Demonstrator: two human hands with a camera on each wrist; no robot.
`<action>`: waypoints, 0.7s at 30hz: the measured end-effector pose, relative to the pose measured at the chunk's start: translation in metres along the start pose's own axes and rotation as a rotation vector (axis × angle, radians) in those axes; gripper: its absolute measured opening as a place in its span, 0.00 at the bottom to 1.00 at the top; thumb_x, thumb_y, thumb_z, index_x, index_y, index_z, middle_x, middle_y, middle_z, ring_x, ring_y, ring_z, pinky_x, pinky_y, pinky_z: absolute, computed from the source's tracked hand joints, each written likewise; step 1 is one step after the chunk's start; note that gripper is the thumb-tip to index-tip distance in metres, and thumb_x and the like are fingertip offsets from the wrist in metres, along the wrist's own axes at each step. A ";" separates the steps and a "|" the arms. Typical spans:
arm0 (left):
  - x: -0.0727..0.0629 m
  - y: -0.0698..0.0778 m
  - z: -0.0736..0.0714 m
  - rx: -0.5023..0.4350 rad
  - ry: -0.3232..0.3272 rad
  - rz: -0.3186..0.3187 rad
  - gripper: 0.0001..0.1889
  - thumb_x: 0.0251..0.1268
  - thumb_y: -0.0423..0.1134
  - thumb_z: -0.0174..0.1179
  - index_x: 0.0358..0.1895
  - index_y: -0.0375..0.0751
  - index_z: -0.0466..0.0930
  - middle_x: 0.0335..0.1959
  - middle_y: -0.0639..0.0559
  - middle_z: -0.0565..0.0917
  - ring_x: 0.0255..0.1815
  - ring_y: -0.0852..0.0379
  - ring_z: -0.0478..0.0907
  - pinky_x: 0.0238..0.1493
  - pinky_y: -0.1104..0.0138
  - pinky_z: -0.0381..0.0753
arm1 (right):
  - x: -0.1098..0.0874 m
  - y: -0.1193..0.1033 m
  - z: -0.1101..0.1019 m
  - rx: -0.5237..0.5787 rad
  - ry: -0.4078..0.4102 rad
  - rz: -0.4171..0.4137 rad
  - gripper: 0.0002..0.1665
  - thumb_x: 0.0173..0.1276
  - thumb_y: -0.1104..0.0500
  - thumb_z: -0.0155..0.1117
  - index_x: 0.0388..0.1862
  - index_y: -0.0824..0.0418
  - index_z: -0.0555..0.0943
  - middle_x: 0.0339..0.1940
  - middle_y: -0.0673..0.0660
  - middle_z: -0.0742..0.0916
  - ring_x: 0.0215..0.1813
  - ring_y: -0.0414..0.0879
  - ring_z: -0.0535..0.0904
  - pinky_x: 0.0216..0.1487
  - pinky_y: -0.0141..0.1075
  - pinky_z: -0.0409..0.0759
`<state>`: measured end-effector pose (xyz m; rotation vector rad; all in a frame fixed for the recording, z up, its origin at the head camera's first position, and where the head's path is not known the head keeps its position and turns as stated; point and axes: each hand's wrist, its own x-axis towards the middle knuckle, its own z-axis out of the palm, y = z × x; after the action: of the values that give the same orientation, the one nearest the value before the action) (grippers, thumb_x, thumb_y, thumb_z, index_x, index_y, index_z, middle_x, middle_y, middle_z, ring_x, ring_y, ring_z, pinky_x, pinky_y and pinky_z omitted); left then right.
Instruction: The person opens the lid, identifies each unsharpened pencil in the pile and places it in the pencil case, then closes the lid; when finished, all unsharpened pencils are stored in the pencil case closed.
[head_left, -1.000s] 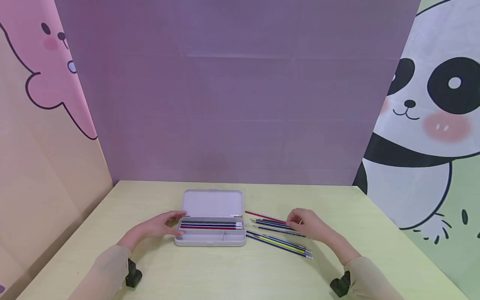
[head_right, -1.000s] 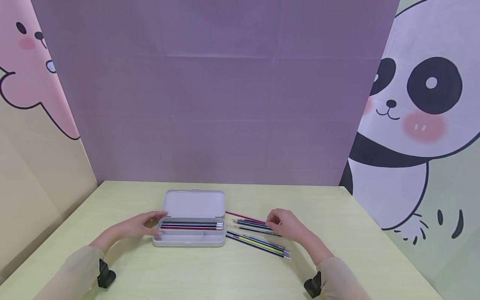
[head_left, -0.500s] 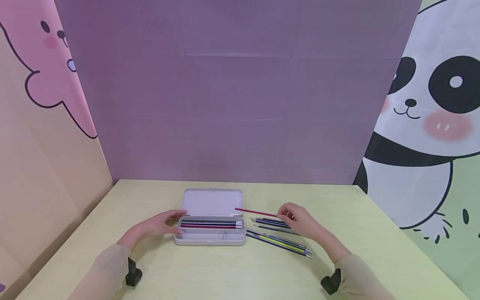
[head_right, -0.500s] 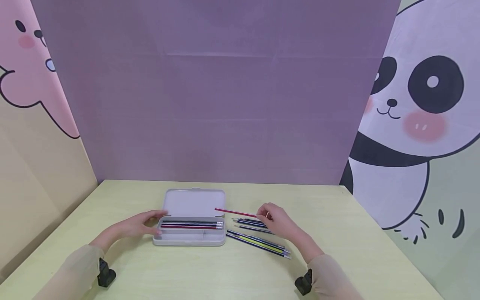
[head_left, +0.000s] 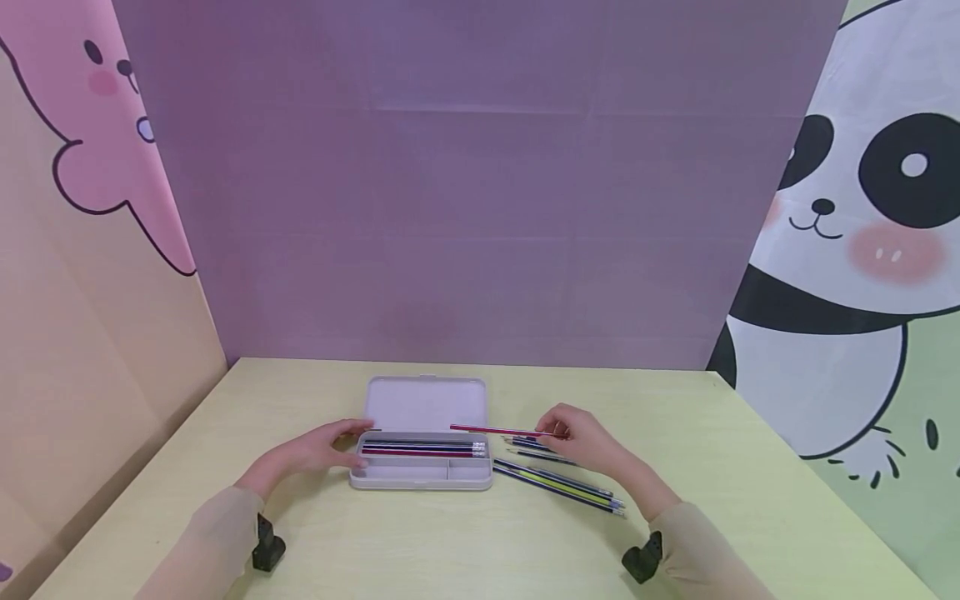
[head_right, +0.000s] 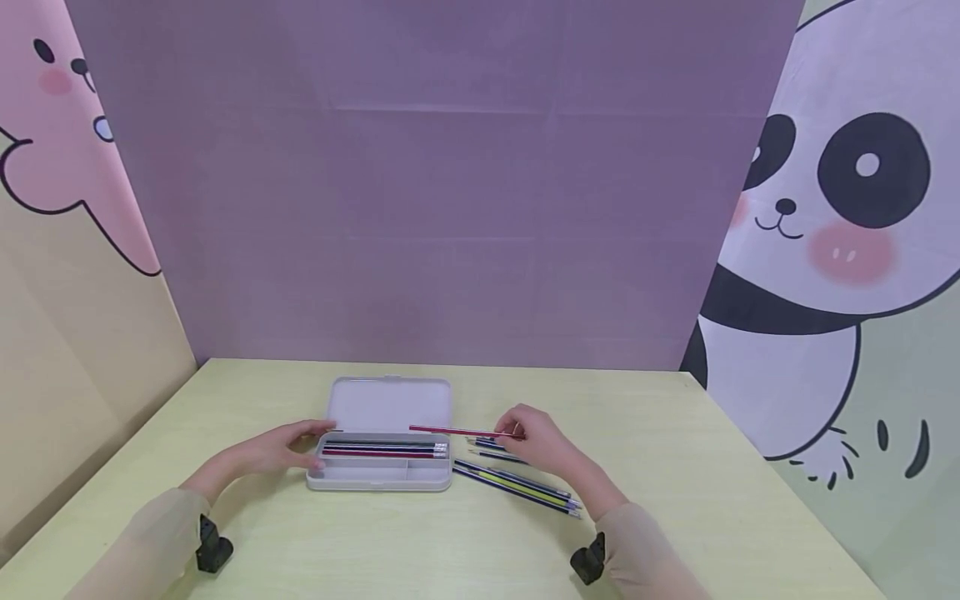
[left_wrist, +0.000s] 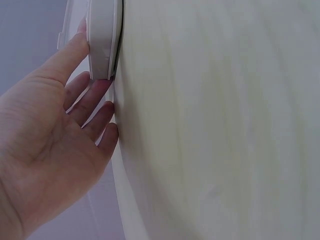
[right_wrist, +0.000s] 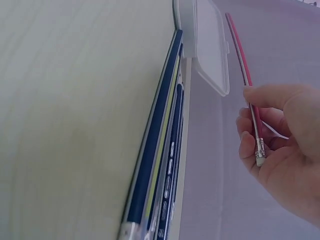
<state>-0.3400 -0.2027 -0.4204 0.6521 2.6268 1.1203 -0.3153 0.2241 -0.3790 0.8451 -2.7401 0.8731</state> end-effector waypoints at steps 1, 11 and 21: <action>0.000 0.000 0.000 -0.001 -0.001 -0.001 0.40 0.54 0.50 0.67 0.69 0.40 0.61 0.69 0.37 0.64 0.71 0.38 0.56 0.70 0.44 0.55 | 0.001 0.000 0.001 -0.001 0.000 0.001 0.04 0.63 0.62 0.64 0.37 0.61 0.80 0.31 0.51 0.80 0.32 0.40 0.73 0.32 0.28 0.76; 0.000 -0.001 0.000 -0.003 -0.004 0.009 0.40 0.55 0.50 0.67 0.69 0.39 0.61 0.69 0.37 0.64 0.71 0.38 0.57 0.70 0.45 0.55 | 0.016 -0.012 0.013 0.021 -0.011 -0.036 0.04 0.62 0.64 0.65 0.36 0.62 0.81 0.30 0.50 0.81 0.32 0.38 0.73 0.34 0.27 0.77; 0.002 -0.002 0.000 -0.008 -0.001 -0.008 0.40 0.54 0.50 0.67 0.69 0.40 0.61 0.69 0.37 0.63 0.71 0.38 0.56 0.70 0.45 0.55 | 0.034 -0.029 0.034 -0.005 -0.032 -0.049 0.03 0.61 0.65 0.66 0.35 0.62 0.82 0.28 0.50 0.81 0.29 0.37 0.72 0.31 0.26 0.75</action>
<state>-0.3420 -0.2032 -0.4220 0.6403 2.6206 1.1271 -0.3268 0.1692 -0.3825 0.9285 -2.7354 0.8502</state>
